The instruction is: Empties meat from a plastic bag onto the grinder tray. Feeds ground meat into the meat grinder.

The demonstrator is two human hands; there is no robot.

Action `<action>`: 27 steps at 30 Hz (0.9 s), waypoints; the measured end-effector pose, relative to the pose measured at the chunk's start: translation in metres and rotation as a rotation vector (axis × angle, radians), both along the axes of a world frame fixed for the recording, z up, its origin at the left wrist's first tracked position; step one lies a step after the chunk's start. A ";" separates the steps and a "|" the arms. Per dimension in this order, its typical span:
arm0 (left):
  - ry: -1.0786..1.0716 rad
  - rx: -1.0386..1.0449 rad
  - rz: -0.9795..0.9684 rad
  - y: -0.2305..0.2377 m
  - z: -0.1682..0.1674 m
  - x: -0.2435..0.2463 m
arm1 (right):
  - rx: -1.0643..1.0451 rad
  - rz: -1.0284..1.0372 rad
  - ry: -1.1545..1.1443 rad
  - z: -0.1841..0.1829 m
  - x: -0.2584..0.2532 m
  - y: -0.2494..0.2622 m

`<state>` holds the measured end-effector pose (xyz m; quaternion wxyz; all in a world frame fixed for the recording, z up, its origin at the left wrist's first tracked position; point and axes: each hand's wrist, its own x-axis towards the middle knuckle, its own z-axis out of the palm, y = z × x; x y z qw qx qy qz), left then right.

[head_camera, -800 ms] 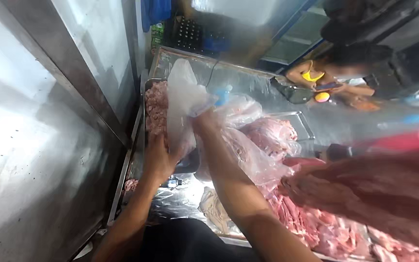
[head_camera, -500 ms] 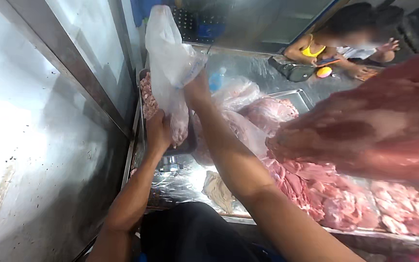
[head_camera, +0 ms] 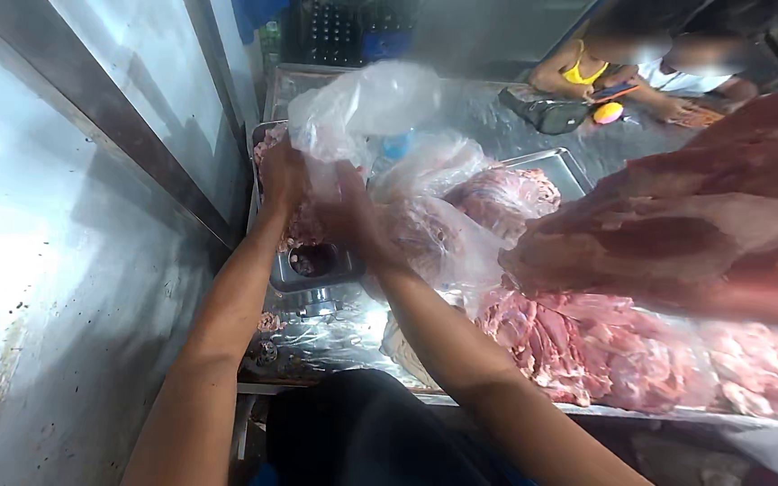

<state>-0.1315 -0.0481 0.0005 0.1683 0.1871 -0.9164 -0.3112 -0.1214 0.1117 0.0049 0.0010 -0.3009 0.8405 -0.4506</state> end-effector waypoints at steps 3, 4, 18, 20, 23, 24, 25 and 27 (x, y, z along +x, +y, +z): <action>-0.022 0.054 0.043 -0.007 0.007 -0.008 | 0.169 -0.023 0.101 -0.024 0.001 -0.013; -0.032 0.051 0.053 -0.011 0.011 -0.015 | 0.206 -0.054 0.089 -0.026 -0.001 -0.020; 0.113 0.364 0.220 -0.046 -0.027 -0.003 | 0.574 -0.060 0.223 -0.029 -0.044 -0.067; 0.194 0.410 0.237 -0.040 -0.021 0.001 | 0.526 -0.005 0.112 -0.016 -0.043 -0.064; 0.202 0.393 0.081 -0.037 0.018 0.006 | 0.205 -0.058 0.133 -0.004 -0.042 -0.056; 0.184 0.347 0.024 -0.042 0.027 0.002 | 0.125 -0.077 0.115 0.006 -0.042 -0.054; 0.141 0.310 -0.014 -0.050 0.030 -0.003 | 0.073 -0.101 0.091 0.017 -0.041 -0.052; 0.052 0.318 -0.028 -0.063 0.022 -0.011 | -0.008 -0.117 0.042 0.030 -0.044 -0.049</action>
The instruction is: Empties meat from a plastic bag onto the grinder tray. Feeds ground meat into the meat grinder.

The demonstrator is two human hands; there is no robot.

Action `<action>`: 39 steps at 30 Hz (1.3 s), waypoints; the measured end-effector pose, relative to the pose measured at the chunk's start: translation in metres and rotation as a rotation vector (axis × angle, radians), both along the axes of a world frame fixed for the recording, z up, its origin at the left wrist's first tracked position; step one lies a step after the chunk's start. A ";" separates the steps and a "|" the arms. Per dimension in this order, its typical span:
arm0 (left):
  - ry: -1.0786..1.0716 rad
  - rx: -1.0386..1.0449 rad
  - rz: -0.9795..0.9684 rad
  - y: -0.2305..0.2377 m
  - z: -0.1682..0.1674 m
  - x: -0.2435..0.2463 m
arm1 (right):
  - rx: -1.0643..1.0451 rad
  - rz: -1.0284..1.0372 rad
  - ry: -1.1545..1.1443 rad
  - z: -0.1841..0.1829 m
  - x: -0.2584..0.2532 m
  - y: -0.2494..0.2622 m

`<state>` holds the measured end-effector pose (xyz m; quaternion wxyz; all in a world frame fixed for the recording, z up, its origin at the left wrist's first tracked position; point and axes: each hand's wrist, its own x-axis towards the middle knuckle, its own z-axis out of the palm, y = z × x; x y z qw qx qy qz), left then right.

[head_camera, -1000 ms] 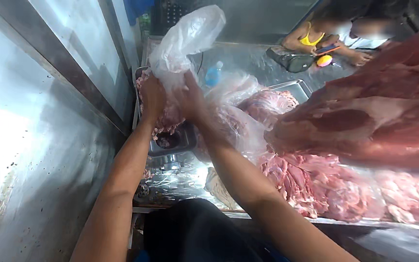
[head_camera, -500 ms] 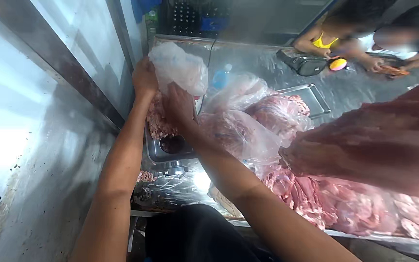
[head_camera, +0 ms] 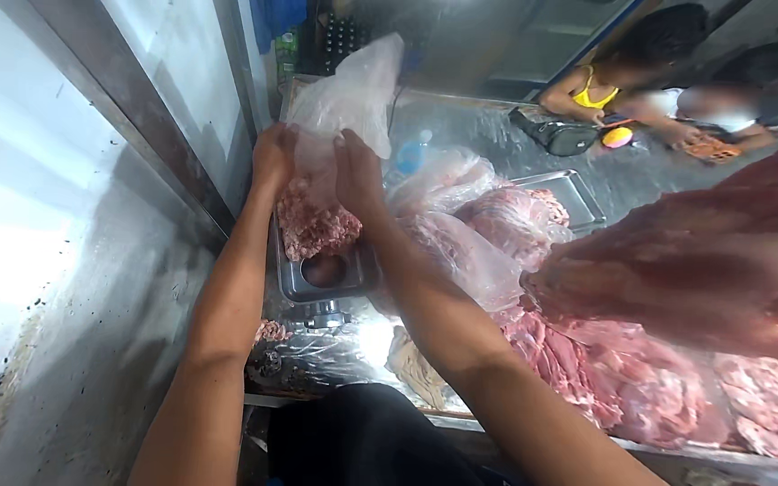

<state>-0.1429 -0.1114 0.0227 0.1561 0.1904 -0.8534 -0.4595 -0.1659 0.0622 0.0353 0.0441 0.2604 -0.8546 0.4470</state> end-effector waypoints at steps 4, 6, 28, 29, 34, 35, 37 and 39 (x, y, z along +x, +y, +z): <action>0.077 0.174 0.009 0.002 -0.004 -0.001 | -0.159 -0.026 -0.133 0.013 -0.023 0.005; 0.247 0.341 -0.029 0.003 -0.015 0.006 | -0.343 -0.032 -0.345 0.013 -0.025 0.003; 0.236 -0.162 0.181 0.082 -0.041 0.064 | -1.254 0.013 -1.253 0.046 -0.034 -0.029; 0.231 -0.146 0.232 0.082 -0.039 0.060 | -1.293 0.036 -1.244 0.049 -0.033 -0.030; 0.309 -0.069 0.337 0.067 -0.035 0.042 | -1.238 0.083 -1.211 0.043 -0.033 -0.031; 0.375 -0.036 0.330 0.061 -0.037 0.040 | -1.165 0.061 -1.185 0.040 -0.035 -0.026; 0.470 0.017 0.333 0.053 -0.035 0.040 | -0.977 -0.026 -1.075 0.036 -0.041 -0.014; 0.463 0.009 0.290 0.047 -0.033 0.041 | -0.867 -0.128 -0.967 0.032 -0.048 -0.005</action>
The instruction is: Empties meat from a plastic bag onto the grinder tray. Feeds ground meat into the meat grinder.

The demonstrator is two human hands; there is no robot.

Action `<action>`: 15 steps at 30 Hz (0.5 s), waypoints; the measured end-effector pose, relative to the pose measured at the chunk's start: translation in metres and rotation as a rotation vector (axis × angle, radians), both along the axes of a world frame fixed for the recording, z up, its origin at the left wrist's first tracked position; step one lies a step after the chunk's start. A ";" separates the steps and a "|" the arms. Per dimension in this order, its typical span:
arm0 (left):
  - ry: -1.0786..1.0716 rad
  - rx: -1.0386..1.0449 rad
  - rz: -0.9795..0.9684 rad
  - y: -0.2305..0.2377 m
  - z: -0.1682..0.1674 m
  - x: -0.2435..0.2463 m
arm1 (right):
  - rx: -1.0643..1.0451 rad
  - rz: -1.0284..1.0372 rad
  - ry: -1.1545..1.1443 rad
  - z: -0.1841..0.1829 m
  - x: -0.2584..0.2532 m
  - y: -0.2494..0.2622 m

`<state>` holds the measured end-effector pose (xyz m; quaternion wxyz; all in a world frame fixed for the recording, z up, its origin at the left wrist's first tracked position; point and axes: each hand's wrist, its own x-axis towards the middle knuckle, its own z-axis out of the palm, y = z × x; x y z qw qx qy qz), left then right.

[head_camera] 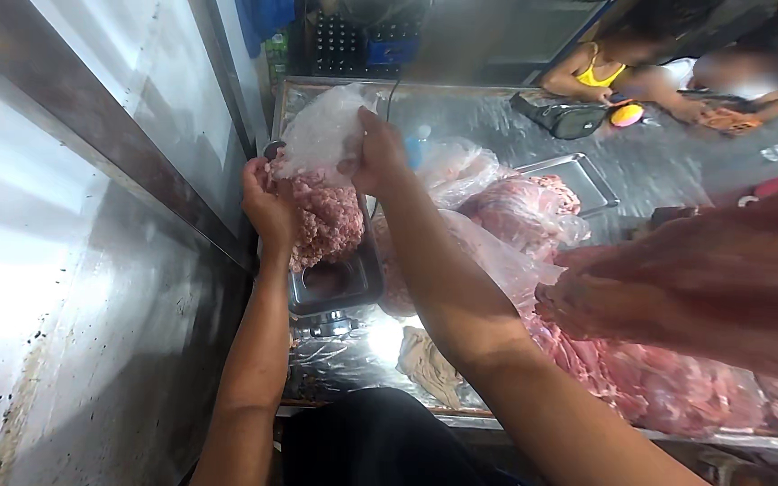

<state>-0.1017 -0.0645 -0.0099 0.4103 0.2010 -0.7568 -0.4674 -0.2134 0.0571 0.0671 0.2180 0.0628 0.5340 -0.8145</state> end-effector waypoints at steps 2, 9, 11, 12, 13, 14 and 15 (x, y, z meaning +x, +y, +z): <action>-0.027 -0.150 -0.101 -0.007 -0.007 -0.001 | 0.064 -0.034 0.030 -0.005 -0.006 0.007; -0.254 -0.529 -0.508 -0.029 0.001 -0.005 | 0.137 -0.075 0.084 -0.016 -0.022 0.017; -0.202 -0.464 -0.503 -0.028 0.014 -0.002 | 0.164 -0.089 0.105 -0.016 -0.024 0.017; -0.166 -0.401 -0.510 -0.029 0.018 -0.002 | 0.207 -0.074 0.118 -0.016 -0.023 0.017; -0.153 -0.340 -0.526 -0.030 0.021 -0.003 | 0.249 -0.049 0.130 -0.016 -0.022 0.016; -0.156 -0.312 -0.540 -0.033 0.022 -0.004 | 0.264 -0.021 0.135 -0.017 -0.021 0.016; -0.167 -0.324 -0.548 -0.036 0.022 -0.005 | 0.249 0.002 0.144 -0.018 -0.019 0.015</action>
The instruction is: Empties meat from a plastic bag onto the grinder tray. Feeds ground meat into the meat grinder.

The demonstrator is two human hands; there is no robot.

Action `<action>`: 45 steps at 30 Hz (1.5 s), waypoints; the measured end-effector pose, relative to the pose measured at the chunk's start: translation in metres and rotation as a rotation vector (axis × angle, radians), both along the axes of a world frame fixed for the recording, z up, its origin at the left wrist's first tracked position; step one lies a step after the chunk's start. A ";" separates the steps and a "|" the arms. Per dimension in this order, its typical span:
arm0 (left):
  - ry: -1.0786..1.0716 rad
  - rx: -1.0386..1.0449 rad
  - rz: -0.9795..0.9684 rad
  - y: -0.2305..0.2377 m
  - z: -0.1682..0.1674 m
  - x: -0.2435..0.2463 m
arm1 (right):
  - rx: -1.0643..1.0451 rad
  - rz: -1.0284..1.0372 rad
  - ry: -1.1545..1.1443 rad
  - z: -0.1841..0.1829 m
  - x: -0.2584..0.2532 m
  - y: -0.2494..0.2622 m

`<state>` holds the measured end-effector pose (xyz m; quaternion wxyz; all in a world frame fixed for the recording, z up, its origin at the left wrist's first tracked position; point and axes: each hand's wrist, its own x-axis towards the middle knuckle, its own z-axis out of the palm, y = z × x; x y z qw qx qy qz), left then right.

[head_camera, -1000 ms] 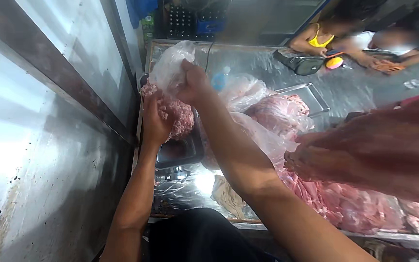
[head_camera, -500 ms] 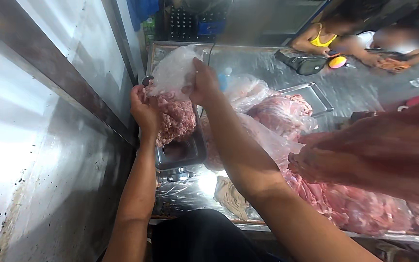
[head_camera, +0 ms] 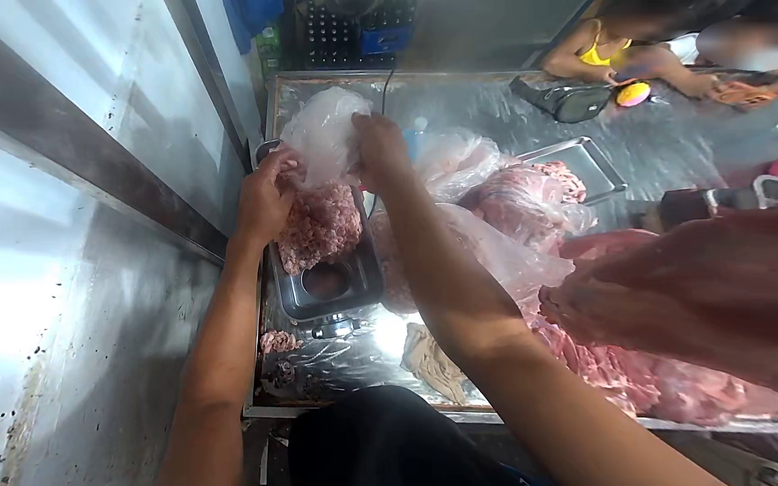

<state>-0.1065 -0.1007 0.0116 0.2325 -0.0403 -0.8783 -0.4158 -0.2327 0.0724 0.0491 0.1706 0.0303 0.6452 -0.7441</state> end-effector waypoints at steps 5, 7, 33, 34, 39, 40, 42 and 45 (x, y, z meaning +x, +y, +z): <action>0.036 -0.153 -0.001 -0.004 0.007 0.001 | -0.308 0.254 0.248 -0.011 0.004 0.014; 0.032 -0.240 -0.001 0.000 0.009 0.001 | -0.309 0.429 0.323 -0.012 0.005 0.023; -0.416 -0.645 -0.096 0.026 0.051 0.042 | -0.545 0.352 0.279 0.018 0.104 0.097; -0.401 -0.606 -0.121 0.025 0.056 0.044 | -0.543 0.353 0.310 0.022 0.104 0.099; -0.254 -0.013 -0.082 0.029 0.078 0.053 | -0.167 0.193 0.565 0.036 0.108 0.094; -0.187 0.306 -0.086 0.033 0.079 0.060 | 0.000 0.097 0.660 0.033 0.116 0.093; -0.071 0.893 -0.164 0.042 0.085 0.083 | 0.367 -0.064 0.836 0.020 0.134 0.098; -0.031 1.191 -0.430 0.051 0.082 0.130 | 0.737 -0.100 0.774 0.000 0.162 0.122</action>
